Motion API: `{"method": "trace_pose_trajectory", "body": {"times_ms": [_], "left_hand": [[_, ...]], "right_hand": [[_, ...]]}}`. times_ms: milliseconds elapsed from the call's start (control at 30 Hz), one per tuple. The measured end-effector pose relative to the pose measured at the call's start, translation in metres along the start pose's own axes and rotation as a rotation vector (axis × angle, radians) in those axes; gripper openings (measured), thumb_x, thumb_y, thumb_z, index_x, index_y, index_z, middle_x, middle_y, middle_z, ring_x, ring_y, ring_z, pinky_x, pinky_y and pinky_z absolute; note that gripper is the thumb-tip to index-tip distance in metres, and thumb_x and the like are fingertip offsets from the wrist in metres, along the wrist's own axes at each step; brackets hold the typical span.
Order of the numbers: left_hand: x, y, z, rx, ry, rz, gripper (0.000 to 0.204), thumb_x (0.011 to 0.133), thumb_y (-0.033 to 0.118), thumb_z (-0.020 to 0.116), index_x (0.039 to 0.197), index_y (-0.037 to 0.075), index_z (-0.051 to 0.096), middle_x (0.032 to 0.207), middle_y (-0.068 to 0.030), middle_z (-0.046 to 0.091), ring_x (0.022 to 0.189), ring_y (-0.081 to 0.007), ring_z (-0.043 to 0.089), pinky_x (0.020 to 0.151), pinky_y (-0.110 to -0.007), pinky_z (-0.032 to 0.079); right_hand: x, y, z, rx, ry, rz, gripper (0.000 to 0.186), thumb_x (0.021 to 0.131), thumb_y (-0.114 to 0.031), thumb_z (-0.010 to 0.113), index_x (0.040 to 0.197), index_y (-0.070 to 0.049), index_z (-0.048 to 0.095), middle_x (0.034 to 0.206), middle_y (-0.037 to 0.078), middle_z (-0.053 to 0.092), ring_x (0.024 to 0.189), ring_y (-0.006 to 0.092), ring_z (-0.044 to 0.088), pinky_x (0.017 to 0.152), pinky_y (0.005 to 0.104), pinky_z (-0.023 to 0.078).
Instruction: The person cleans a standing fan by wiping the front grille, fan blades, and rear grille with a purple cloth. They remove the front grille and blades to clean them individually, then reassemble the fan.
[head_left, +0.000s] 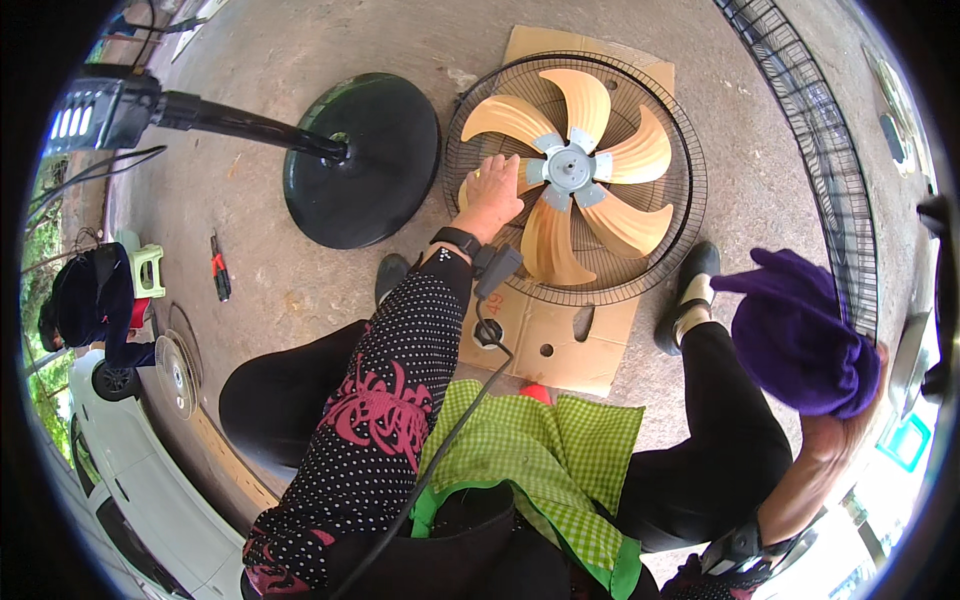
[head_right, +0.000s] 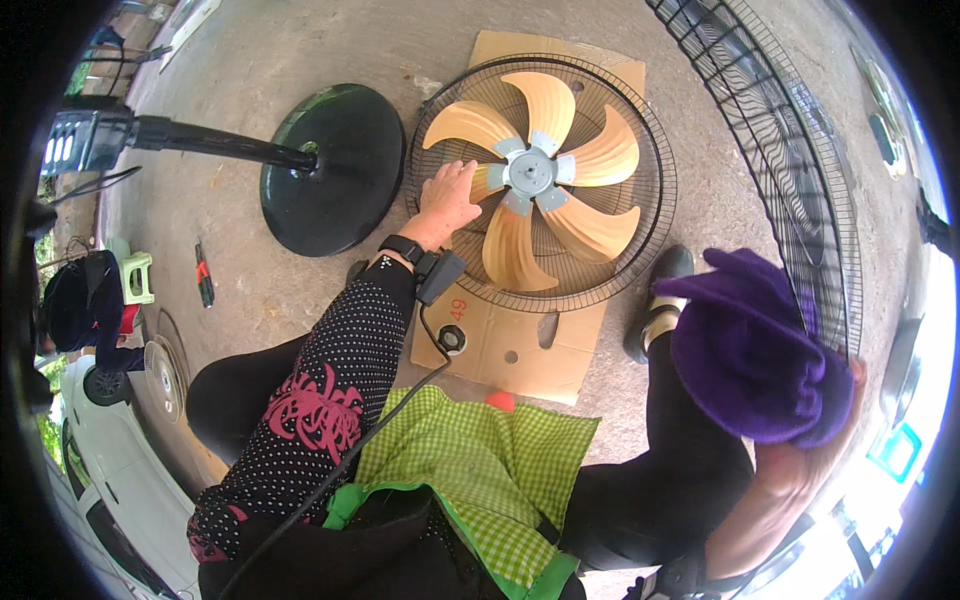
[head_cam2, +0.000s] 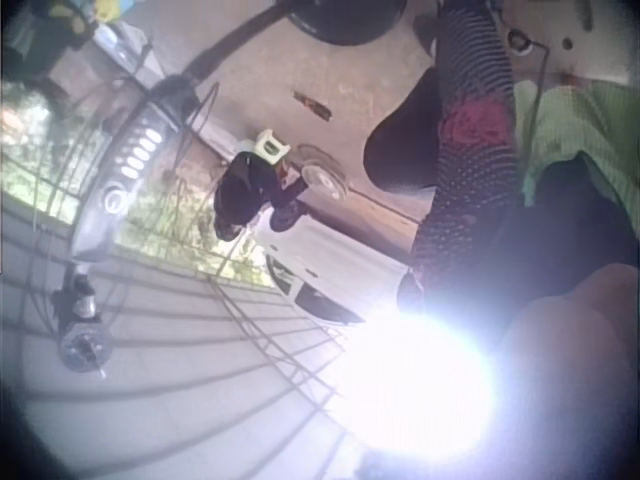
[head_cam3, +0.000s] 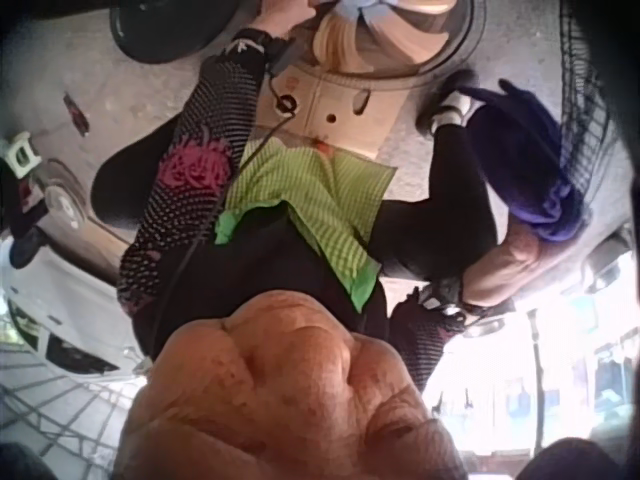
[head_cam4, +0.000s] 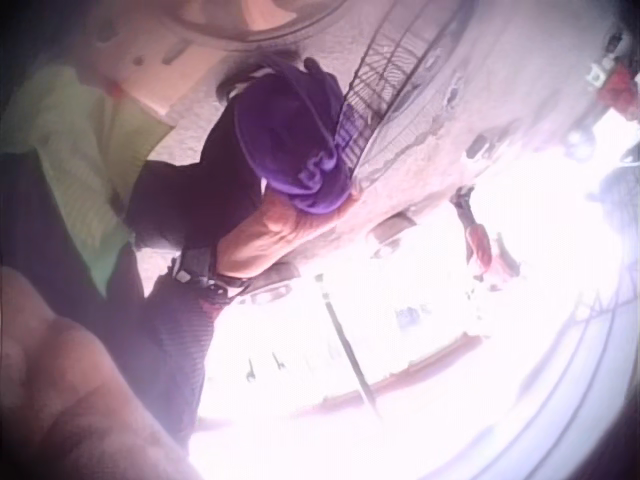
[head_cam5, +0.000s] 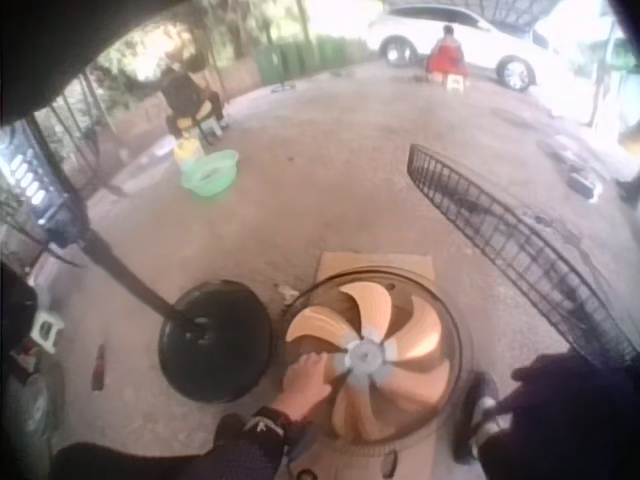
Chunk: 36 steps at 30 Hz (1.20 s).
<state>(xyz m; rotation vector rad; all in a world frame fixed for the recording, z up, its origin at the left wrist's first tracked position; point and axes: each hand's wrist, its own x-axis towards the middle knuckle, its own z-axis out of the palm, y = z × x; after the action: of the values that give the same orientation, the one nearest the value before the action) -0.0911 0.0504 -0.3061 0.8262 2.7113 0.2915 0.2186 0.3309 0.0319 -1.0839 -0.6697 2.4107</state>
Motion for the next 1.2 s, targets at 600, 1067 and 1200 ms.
{"method": "trace_pose_trajectory", "body": {"times_ms": [600, 1067, 1200], "left_hand": [[0.040, 0.013, 0.052, 0.054, -0.012, 0.010, 0.046, 0.083, 0.010, 0.068, 0.124, 0.012, 0.049, 0.119, -0.0086, 0.057, 0.121, -0.0285, 0.051, 0.105, -0.062, 0.034], [0.057, -0.005, -0.018, -0.408, 0.423, 0.227, 0.049, 0.071, -0.004, 0.060, 0.117, 0.012, 0.052, 0.098, -0.0170, 0.062, 0.099, -0.0425, 0.057, 0.084, -0.054, 0.043], [0.057, -0.030, -0.079, -0.530, 0.308, 0.017, 0.061, 0.077, -0.004, 0.062, 0.134, 0.010, 0.046, 0.097, -0.0128, 0.063, 0.090, -0.0255, 0.063, 0.084, -0.035, 0.050]], "right_hand": [[-0.019, 0.009, 0.010, -0.196, 0.196, -0.146, 0.037, 0.095, -0.037, 0.061, 0.114, -0.006, 0.065, 0.109, 0.013, 0.071, 0.100, 0.0286, 0.069, 0.093, 0.0512, 0.055], [-0.011, 0.005, 0.010, 0.041, 0.129, -0.031, 0.025, 0.095, -0.031, 0.063, 0.102, -0.008, 0.072, 0.100, 0.008, 0.074, 0.096, 0.0237, 0.071, 0.096, 0.0483, 0.054], [0.000, 0.005, 0.008, 0.084, -0.089, 0.157, 0.024, 0.096, -0.028, 0.061, 0.099, -0.007, 0.071, 0.101, 0.011, 0.074, 0.099, 0.0248, 0.070, 0.102, 0.0489, 0.049]]}}
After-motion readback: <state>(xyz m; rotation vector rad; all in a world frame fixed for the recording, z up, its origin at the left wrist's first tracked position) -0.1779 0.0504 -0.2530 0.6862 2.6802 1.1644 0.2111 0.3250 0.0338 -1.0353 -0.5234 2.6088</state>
